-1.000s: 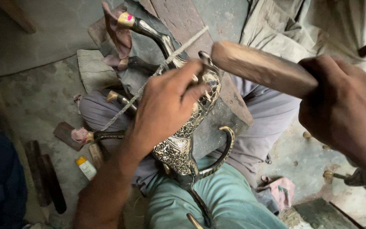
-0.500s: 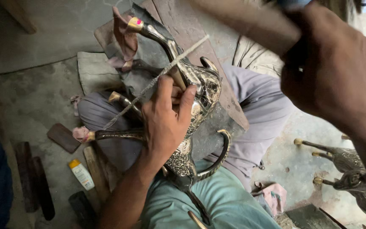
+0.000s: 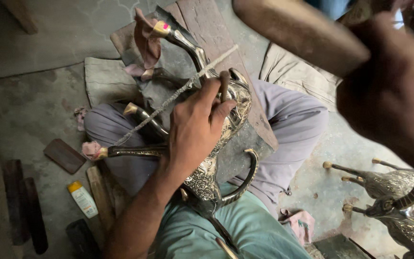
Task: The person uses a wooden mallet to repeatedly strike a chisel held against a decorative metal animal figurine. The chisel is positioned on the figurine's head and neck area while the person hammers to shape or emboss the metal surface.
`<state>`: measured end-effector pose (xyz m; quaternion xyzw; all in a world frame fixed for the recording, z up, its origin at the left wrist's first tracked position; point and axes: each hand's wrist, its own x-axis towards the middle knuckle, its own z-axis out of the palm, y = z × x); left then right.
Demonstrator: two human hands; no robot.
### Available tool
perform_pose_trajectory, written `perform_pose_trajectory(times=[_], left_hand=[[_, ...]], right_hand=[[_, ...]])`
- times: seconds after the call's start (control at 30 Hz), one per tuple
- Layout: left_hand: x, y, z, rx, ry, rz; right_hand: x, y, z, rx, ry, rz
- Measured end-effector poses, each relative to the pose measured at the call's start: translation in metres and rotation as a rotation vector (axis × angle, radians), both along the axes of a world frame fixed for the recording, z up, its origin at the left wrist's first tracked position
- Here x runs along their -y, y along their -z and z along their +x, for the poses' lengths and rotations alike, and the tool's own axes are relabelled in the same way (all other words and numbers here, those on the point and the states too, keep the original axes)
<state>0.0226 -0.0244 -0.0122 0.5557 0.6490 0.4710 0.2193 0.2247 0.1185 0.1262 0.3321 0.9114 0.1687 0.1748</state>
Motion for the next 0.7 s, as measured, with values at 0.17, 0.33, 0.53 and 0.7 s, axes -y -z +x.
perform_pose_trajectory(times=[0.17,0.33,0.53,0.7], left_hand=[[-0.009,-0.003,-0.010,-0.040,0.079,-0.033],[-0.015,-0.005,-0.012,-0.025,0.135,-0.138],[-0.022,-0.007,-0.008,-0.031,0.178,-0.130],[-0.023,-0.008,-0.005,-0.003,0.154,-0.227]], right_hand=[[-0.003,0.043,0.013,-0.074,0.101,-0.030],[-0.009,0.066,0.028,-0.369,0.168,-0.294],[-0.013,0.055,0.033,-0.550,0.188,-0.330],[-0.019,0.050,0.028,-0.647,0.177,-0.431]])
